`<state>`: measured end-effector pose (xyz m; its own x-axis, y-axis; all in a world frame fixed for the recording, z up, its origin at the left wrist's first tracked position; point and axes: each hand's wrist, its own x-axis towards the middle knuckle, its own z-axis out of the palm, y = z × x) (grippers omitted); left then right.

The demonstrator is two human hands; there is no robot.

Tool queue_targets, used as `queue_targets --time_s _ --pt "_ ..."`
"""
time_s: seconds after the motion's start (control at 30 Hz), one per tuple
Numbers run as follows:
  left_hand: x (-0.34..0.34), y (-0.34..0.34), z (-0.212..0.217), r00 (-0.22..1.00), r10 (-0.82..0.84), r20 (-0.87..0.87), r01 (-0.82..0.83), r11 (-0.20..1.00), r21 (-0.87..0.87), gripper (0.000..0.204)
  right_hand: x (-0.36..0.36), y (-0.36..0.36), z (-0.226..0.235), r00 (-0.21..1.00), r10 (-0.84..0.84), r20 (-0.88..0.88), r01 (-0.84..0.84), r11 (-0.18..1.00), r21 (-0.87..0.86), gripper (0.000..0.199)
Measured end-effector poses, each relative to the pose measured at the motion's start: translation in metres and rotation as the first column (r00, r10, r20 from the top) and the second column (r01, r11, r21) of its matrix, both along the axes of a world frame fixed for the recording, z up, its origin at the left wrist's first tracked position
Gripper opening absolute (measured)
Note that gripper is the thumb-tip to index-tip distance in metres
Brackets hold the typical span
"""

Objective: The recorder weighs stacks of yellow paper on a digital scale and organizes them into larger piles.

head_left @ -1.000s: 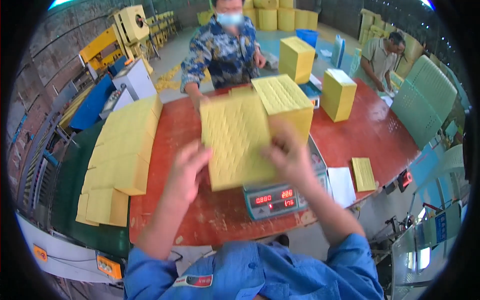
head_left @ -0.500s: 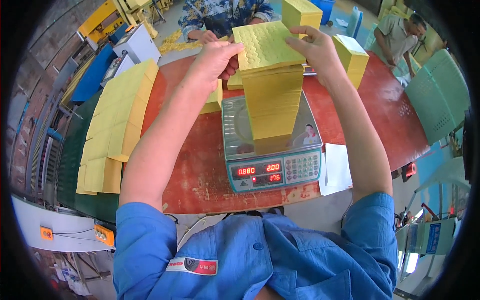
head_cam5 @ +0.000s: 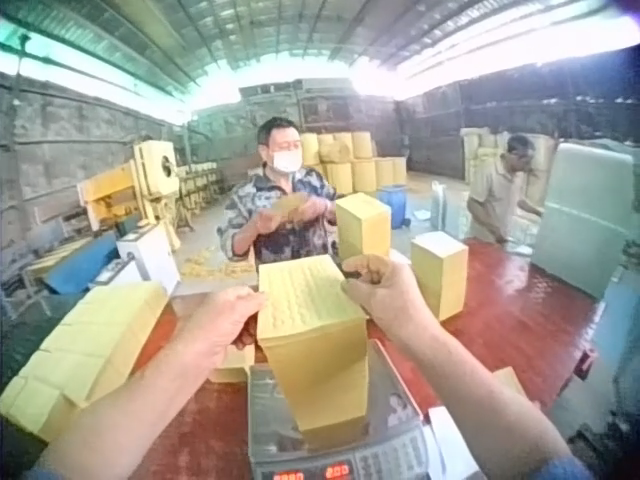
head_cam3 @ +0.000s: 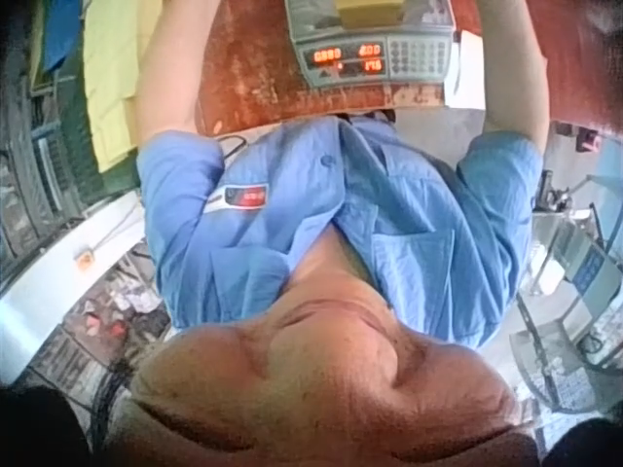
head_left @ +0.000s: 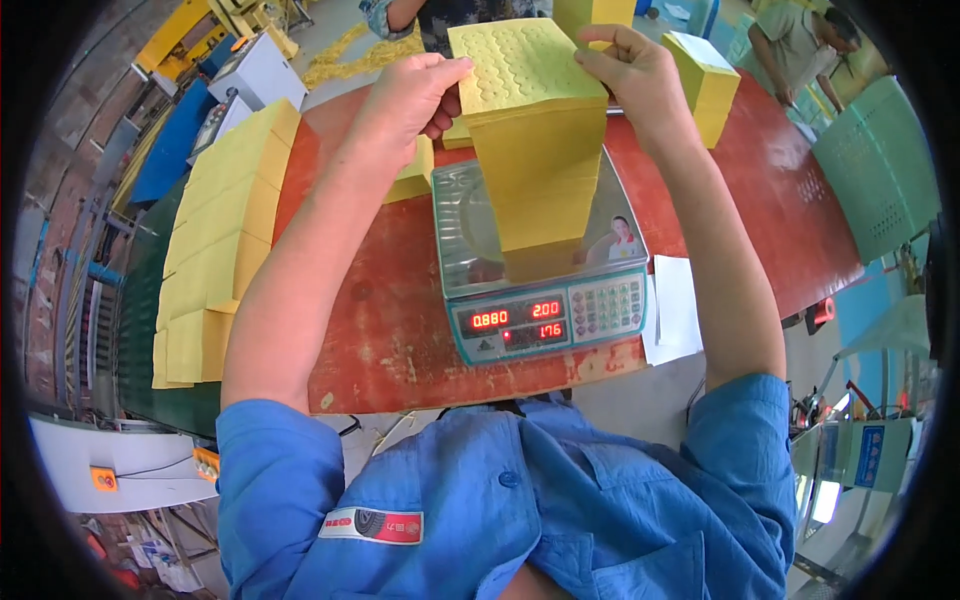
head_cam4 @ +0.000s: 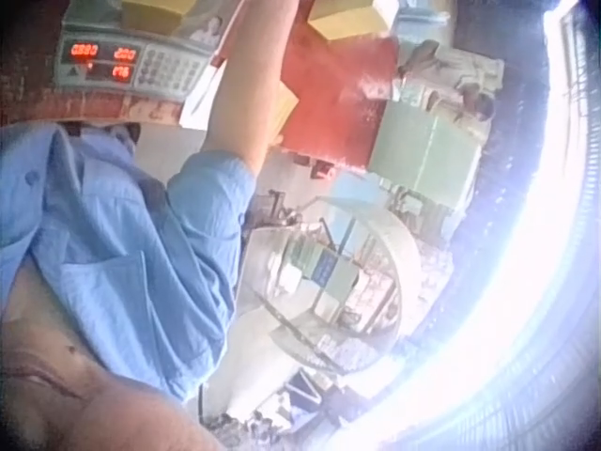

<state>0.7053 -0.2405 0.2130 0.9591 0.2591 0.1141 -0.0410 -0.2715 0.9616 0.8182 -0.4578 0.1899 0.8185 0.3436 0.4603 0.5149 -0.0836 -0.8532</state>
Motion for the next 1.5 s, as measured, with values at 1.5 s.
queue_targets --time_s 1.5 --pt "-0.205 0.036 -0.141 0.967 0.256 -0.017 -0.255 0.952 -0.167 0.033 -0.204 -0.071 -0.093 0.979 -0.083 -0.189 0.181 0.784 0.593 0.016"
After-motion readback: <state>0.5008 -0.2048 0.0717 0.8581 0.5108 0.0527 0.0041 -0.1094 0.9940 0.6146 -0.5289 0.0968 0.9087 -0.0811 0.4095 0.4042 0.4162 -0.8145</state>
